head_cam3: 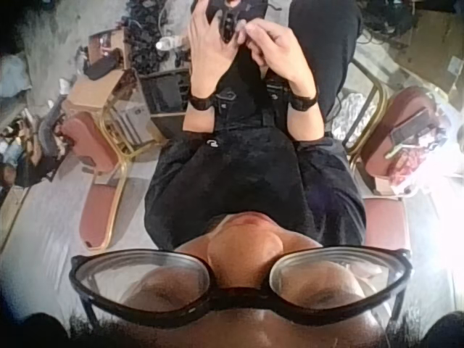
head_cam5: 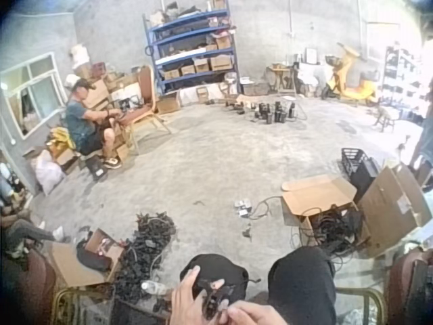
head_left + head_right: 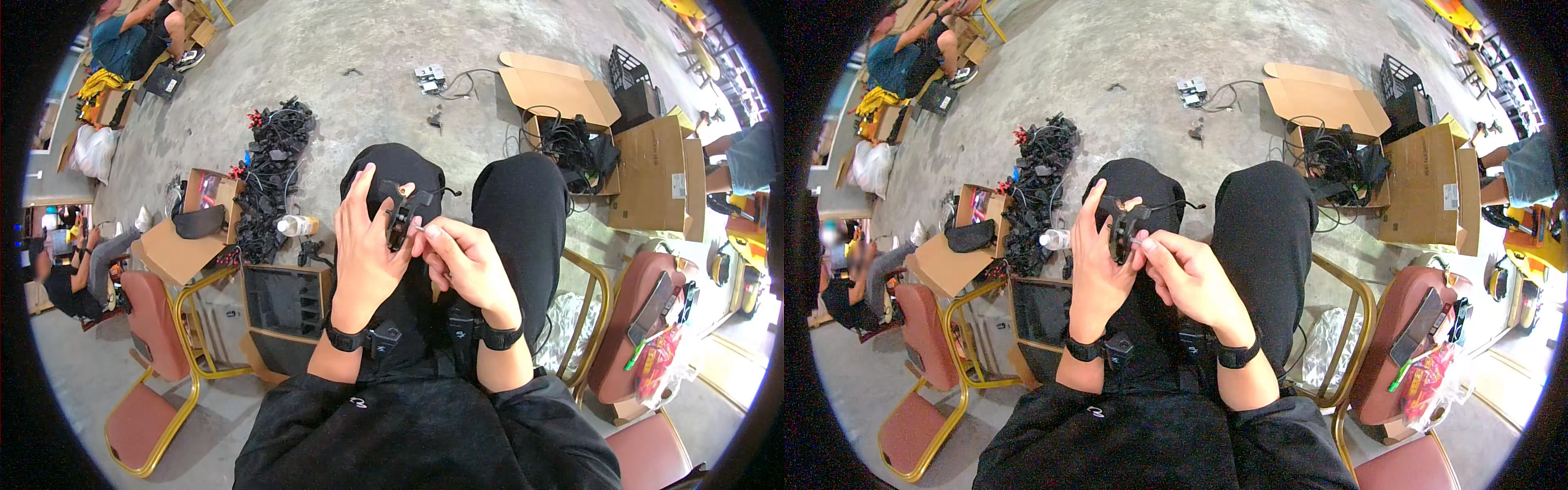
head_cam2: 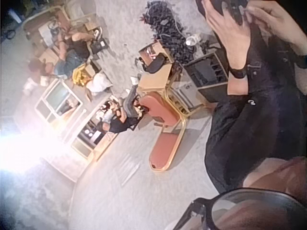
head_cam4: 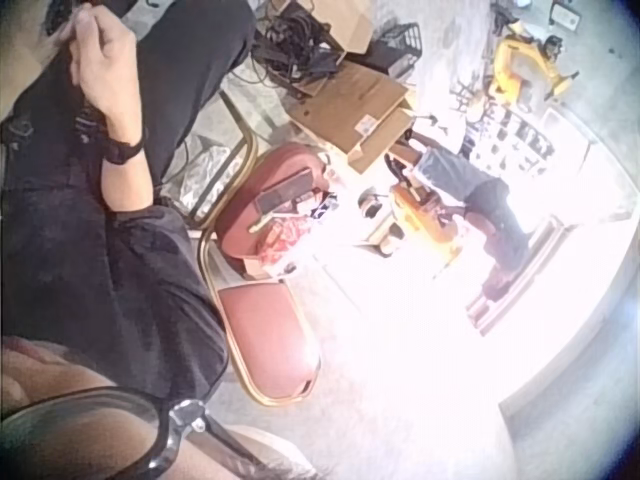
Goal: Assemble small mechanical or electronic parts using hands and a small pin/tool.
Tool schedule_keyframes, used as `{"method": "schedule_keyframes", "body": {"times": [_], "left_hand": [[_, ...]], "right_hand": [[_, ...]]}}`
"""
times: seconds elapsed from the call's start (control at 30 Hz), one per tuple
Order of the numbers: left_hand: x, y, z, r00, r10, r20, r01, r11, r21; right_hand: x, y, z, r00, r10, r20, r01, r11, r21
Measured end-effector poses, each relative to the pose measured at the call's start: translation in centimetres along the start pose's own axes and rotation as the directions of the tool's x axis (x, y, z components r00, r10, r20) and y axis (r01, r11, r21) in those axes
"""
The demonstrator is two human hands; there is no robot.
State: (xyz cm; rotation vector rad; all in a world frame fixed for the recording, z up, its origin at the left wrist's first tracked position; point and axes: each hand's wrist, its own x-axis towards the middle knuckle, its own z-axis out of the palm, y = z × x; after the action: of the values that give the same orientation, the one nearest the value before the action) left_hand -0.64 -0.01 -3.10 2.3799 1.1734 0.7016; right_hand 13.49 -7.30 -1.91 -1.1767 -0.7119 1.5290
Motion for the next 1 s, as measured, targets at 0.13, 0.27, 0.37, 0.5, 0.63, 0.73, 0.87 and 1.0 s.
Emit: {"method": "schedule_keyframes", "body": {"times": [0.13, 0.27, 0.37, 0.5, 0.63, 0.73, 0.87, 1.0], "left_hand": [[-0.1, -0.3, 0.0, 1.0, 0.018, 0.001, -0.018, 1.0, -0.009], [-0.2, -0.5, 0.1, 1.0, 0.016, 0.01, -0.016, 1.0, -0.005], [-0.1, -0.3, 0.1, 1.0, 0.013, 0.011, -0.013, 1.0, -0.012], [-0.3, -0.7, 0.1, 0.999, 0.034, 0.014, -0.034, 0.999, -0.001], [-0.1, -0.3, -0.1, 0.999, 0.036, 0.019, -0.036, 0.999, 0.002], [0.0, 0.0, -0.1, 0.999, 0.034, 0.033, -0.034, 0.999, 0.004], [-0.1, -0.1, 0.0, 1.0, 0.011, 0.006, -0.011, 1.0, 0.0], [-0.2, -0.3, 0.2, 1.0, 0.009, 0.002, -0.009, 1.0, 0.013]], "right_hand": [[0.1, -0.1, 0.4, 1.0, 0.025, 0.002, -0.025, 0.999, 0.032], [0.2, -0.1, 0.6, 0.998, 0.049, 0.026, -0.052, 0.987, 0.155], [0.2, -0.2, 0.6, 0.998, 0.066, 0.022, -0.069, 0.984, 0.165], [0.1, -0.6, 0.7, 0.992, 0.124, -0.004, -0.122, 0.982, 0.144], [0.2, -0.5, 0.2, 0.989, 0.14, 0.046, -0.146, 0.977, 0.153], [0.9, 1.3, 0.4, 0.871, -0.479, -0.107, 0.374, 0.79, -0.486], [0.7, 1.0, 0.3, 0.856, -0.504, -0.116, 0.408, 0.795, -0.449], [0.0, 0.0, -0.2, 0.992, -0.073, -0.1, 0.063, 0.993, -0.099]]}}
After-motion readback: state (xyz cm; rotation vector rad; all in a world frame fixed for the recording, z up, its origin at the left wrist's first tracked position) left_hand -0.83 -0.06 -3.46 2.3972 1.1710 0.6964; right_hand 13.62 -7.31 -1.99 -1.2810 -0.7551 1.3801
